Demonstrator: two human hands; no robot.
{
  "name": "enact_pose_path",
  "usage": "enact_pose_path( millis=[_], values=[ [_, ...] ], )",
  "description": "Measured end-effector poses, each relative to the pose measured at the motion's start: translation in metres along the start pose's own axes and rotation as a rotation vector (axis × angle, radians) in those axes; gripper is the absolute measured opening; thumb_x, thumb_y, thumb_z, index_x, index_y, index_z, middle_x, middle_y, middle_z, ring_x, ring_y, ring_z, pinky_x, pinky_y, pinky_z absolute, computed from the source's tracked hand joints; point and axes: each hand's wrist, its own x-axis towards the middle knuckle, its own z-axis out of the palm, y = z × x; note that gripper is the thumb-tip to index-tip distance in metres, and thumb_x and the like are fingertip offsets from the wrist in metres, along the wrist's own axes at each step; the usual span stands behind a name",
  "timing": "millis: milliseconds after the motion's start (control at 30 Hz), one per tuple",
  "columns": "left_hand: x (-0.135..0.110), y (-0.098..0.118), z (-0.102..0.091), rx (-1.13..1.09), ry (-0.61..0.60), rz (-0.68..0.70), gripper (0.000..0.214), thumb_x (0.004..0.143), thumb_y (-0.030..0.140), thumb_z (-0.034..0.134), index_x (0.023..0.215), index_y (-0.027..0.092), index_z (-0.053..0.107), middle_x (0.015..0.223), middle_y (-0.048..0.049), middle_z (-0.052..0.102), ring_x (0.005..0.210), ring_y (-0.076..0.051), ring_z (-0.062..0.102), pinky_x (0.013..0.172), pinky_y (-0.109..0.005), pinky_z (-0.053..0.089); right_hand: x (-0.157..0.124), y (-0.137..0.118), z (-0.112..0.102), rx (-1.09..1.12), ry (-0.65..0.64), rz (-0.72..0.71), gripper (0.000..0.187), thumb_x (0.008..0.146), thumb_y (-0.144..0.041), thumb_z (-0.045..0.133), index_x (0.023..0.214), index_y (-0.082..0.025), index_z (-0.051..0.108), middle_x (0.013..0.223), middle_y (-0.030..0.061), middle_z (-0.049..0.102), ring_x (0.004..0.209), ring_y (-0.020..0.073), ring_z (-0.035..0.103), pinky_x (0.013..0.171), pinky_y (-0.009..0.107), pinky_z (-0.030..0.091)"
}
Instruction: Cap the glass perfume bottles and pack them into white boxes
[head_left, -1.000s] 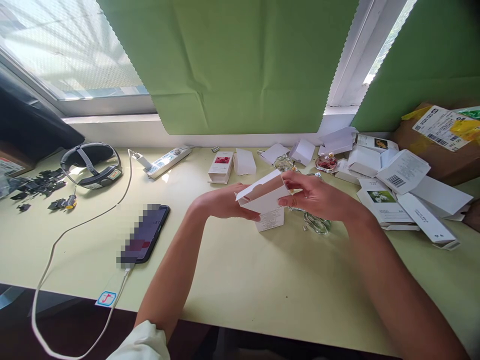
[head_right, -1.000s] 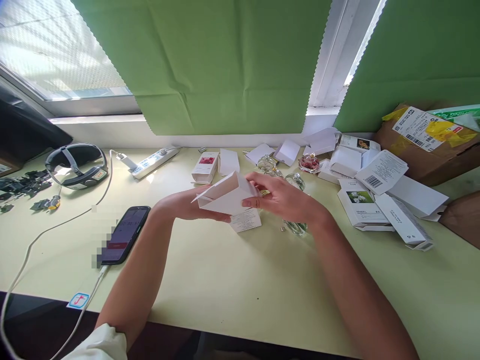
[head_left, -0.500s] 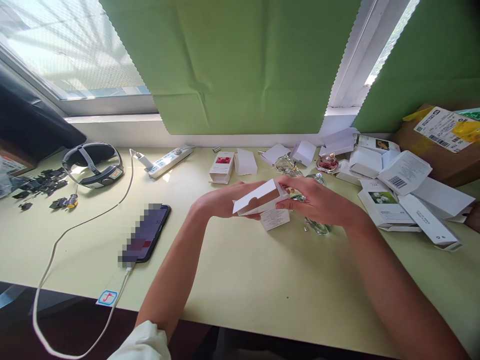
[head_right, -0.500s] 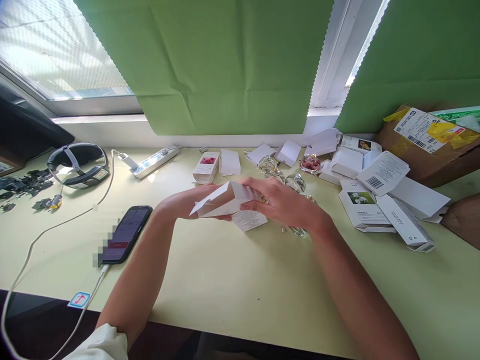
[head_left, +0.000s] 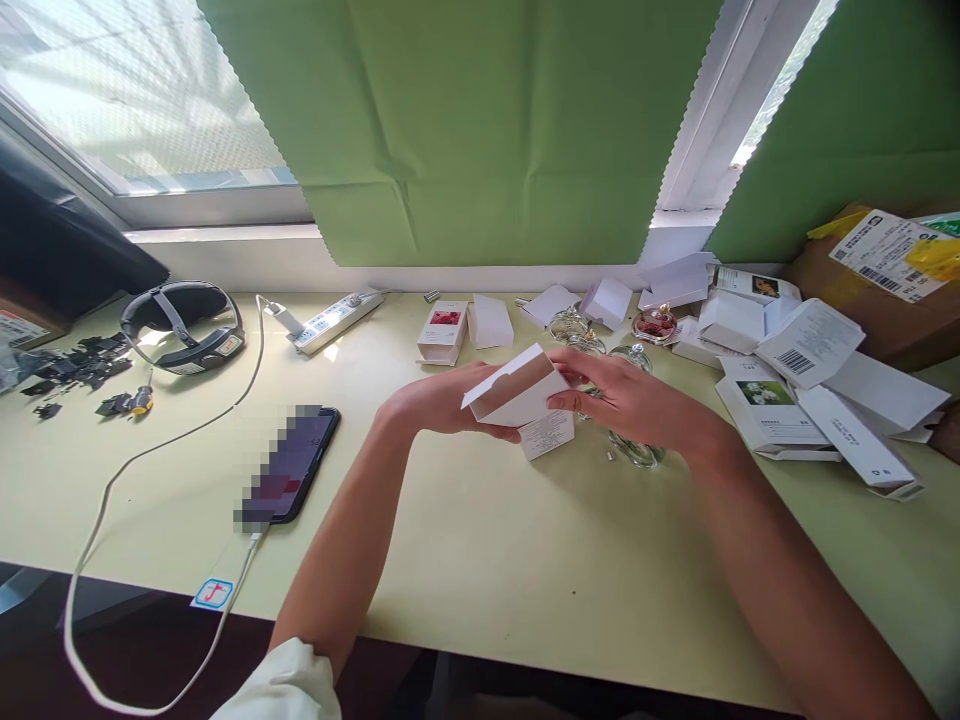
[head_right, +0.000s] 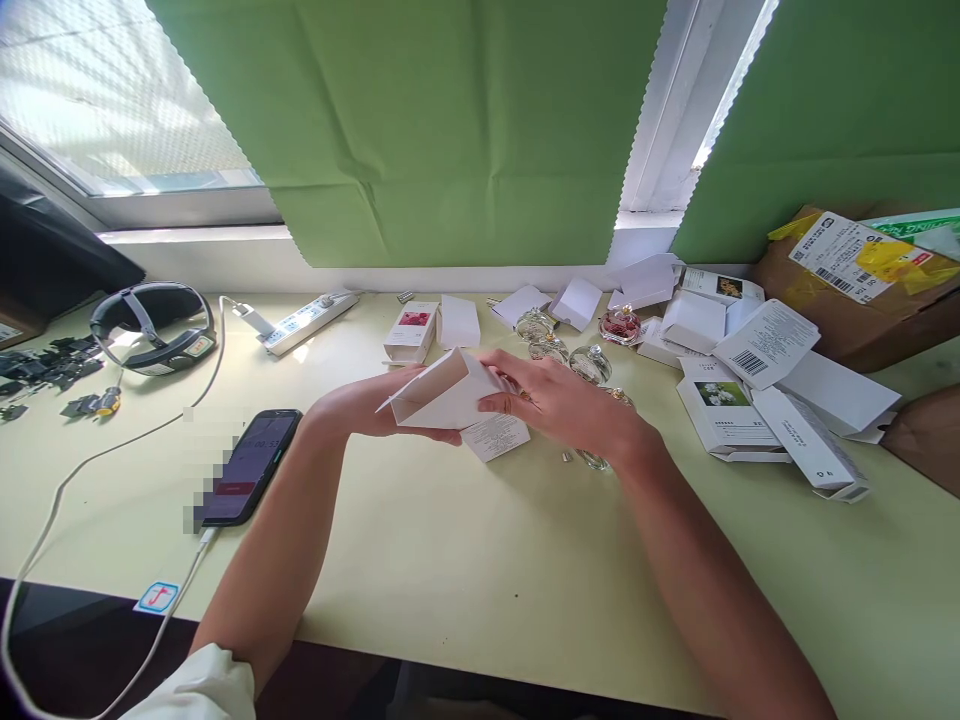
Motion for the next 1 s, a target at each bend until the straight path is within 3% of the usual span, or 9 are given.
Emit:
enact_pose_path(
  millis=[233,433,633,833,1000],
  values=[
    [-0.003,0.008,-0.005,-0.045,-0.052,-0.095,0.047,0.083,0.041,0.071,0.125,0.024,0.060,0.120,-0.0045,0.069,0.105,-0.022,0.065,0.081,-0.029,0.050,-0.001,0.000,-0.001,0.001,-0.012,0.025,0.033,0.098,-0.053,0.042,0.127,-0.036,0.047,0.095,0.0009,0.066,0.078,0.0218,0.060,0.077,0.038,0.048],
    [-0.002,0.011,-0.006,0.057,-0.055,-0.057,0.041,0.085,0.043,0.069,0.119,0.022,0.061,0.113,-0.0044,0.072,0.098,-0.021,0.066,0.075,-0.027,0.048,-0.003,-0.004,-0.004,-0.094,0.008,0.051,0.028,0.098,-0.053,0.043,0.117,-0.033,0.051,0.092,0.0009,0.062,0.077,0.0210,0.059,0.071,0.035,0.046],
    [0.000,0.015,-0.002,0.098,-0.020,-0.056,0.058,0.084,0.038,0.071,0.136,0.027,0.049,0.115,-0.0025,0.071,0.096,-0.019,0.066,0.071,-0.025,0.045,-0.003,0.002,-0.007,-0.151,0.041,0.061,0.027,0.094,-0.051,0.052,0.107,-0.028,0.058,0.096,0.0032,0.064,0.081,0.0219,0.060,0.069,0.033,0.044],
    [0.001,0.023,-0.001,0.070,-0.043,-0.104,0.067,0.082,0.044,0.072,0.142,0.034,0.044,0.116,0.0011,0.071,0.094,-0.019,0.067,0.070,-0.024,0.044,-0.004,0.008,-0.012,-0.144,0.037,0.086,0.031,0.088,-0.054,0.059,0.105,-0.027,0.062,0.097,0.0038,0.065,0.083,0.0219,0.060,0.067,0.032,0.043],
    [0.002,0.022,-0.002,0.069,-0.044,-0.102,0.057,0.081,0.049,0.073,0.131,0.029,0.053,0.108,0.0010,0.073,0.091,-0.019,0.067,0.071,-0.026,0.043,-0.002,0.009,-0.012,-0.056,0.024,0.102,0.032,0.085,-0.054,0.063,0.102,-0.026,0.060,0.091,0.0026,0.065,0.079,0.0203,0.060,0.063,0.031,0.043]
  ],
)
